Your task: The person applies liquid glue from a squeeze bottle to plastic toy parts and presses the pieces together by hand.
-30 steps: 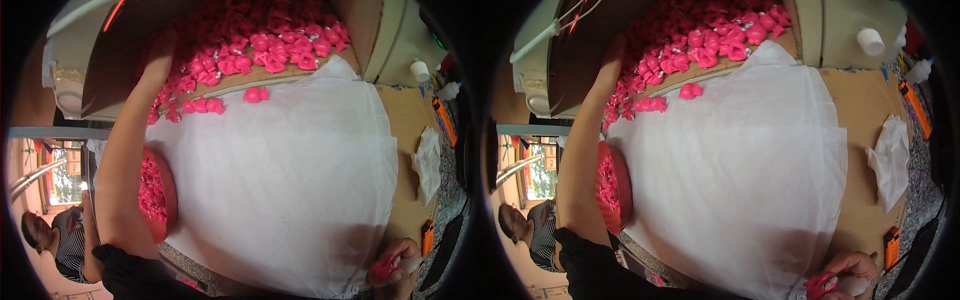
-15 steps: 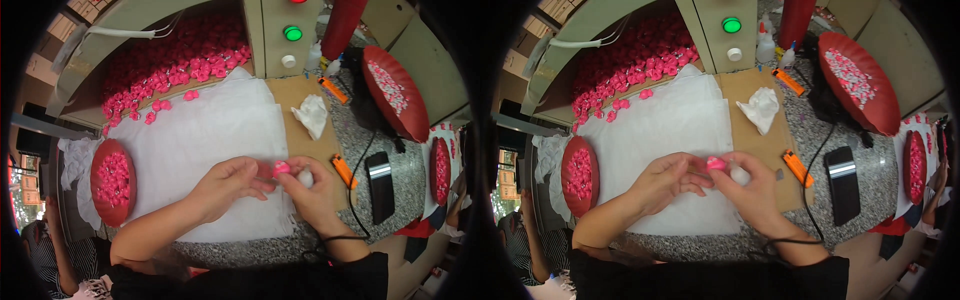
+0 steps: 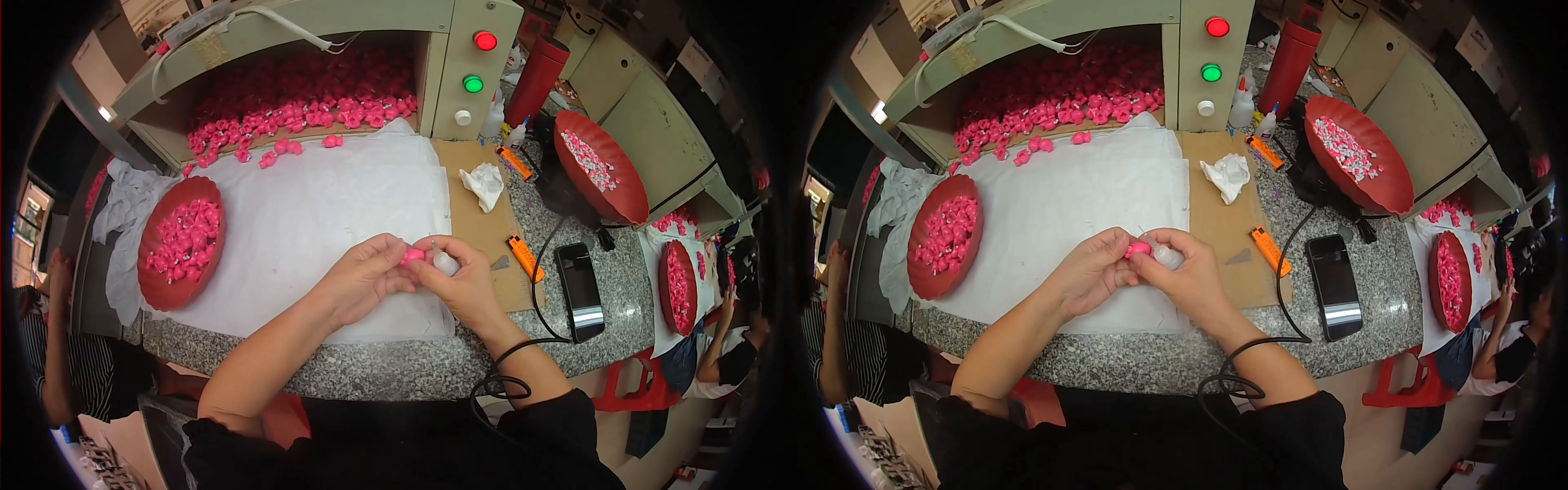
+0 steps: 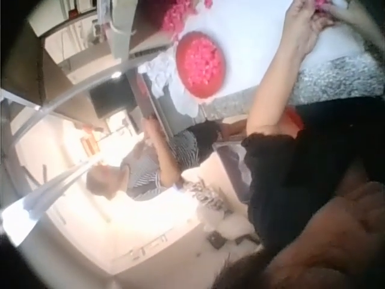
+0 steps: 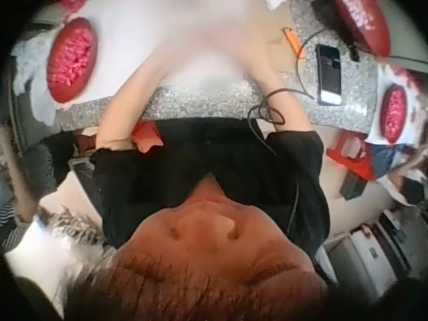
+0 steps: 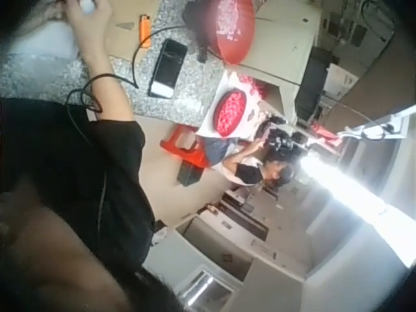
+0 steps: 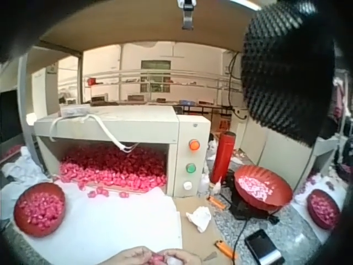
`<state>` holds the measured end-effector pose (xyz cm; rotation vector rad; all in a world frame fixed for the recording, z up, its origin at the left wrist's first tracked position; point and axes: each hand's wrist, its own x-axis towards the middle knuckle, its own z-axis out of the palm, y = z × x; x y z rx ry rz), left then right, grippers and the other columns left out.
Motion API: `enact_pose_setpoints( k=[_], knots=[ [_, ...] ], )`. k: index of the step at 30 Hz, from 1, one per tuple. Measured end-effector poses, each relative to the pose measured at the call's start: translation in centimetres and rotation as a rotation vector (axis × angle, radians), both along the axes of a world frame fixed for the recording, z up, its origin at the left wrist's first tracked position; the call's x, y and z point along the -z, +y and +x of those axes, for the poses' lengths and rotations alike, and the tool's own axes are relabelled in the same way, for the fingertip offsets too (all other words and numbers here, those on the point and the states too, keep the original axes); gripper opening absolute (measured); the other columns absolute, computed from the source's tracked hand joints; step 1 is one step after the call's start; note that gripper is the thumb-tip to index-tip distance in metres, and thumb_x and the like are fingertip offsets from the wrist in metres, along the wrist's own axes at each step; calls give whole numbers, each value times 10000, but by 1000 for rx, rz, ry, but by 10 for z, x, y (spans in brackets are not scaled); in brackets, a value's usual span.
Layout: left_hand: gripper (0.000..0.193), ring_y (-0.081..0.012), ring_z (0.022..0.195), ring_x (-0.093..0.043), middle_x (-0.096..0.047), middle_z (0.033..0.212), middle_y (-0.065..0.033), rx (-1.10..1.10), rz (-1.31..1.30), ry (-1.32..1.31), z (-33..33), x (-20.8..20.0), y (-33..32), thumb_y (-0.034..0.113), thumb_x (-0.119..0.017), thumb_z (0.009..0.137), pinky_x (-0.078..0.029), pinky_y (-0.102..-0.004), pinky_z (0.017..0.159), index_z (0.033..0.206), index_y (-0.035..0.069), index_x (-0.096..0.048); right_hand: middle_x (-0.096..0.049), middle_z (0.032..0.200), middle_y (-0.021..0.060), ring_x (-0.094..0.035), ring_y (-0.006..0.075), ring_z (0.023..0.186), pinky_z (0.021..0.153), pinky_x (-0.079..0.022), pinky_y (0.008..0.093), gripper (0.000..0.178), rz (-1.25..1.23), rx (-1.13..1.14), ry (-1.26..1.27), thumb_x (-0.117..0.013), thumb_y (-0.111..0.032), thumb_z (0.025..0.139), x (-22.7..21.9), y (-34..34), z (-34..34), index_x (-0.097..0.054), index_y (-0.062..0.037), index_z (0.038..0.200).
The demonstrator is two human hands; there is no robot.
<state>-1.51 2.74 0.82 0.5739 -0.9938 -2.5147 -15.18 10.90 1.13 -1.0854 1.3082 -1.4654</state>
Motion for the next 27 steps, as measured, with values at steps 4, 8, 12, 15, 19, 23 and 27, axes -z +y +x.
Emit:
enact_pose_setpoints(
  k=[4,8,12,15,19,23,27],
  knots=[
    [169,-166,759,-555,-557,892,-103,-6,5,-11,5,17,-2,203,-464,862,-470,-249,636,839,36,-473,-570,807,20,-531,61,736,642,-451,182,189,123,-2,-179,-606,-43,742,5,-4,3,-565,4,920],
    [154,-194,778,-564,-561,947,-117,31,51,15,10,17,-9,184,-471,860,-467,-275,647,837,33,-474,-567,727,21,-517,70,629,572,-436,220,167,112,122,-238,-582,-113,766,11,-10,-2,-578,1,888],
    [150,-209,795,-565,-562,957,-119,-18,109,56,18,20,-17,178,-463,864,-468,-294,659,848,30,-479,-463,594,3,-463,100,516,487,-396,255,203,167,391,-513,-580,-224,746,-2,-41,-32,-537,-37,812],
    [157,-220,811,-566,-557,969,-129,-118,143,69,18,21,-19,177,-459,867,-471,-313,686,869,22,-483,-462,641,15,-462,113,526,502,-418,271,198,124,480,-443,-554,-217,769,-10,-84,-59,-492,-45,844],
    [169,-238,838,-564,-536,996,-149,-171,173,60,11,17,-19,168,-458,865,-471,-327,720,884,1,-475,-521,737,66,-522,147,631,594,-474,305,248,121,619,-487,-516,-240,817,-12,-134,-82,-451,-18,907],
    [169,-263,872,-558,-529,988,-146,-146,207,109,10,23,-19,150,-450,865,-465,-345,744,889,-17,-467,-564,817,84,-551,148,678,638,-478,298,242,134,738,-500,-536,-256,818,-6,-161,-81,-457,-48,915],
    [203,-253,881,-557,-519,939,-128,-140,219,133,16,28,-18,151,-467,859,-474,-335,749,926,-40,-478,-583,833,45,-547,109,661,625,-461,259,219,138,663,-494,-552,-261,811,2,-168,-94,-491,-74,906]
  ],
)
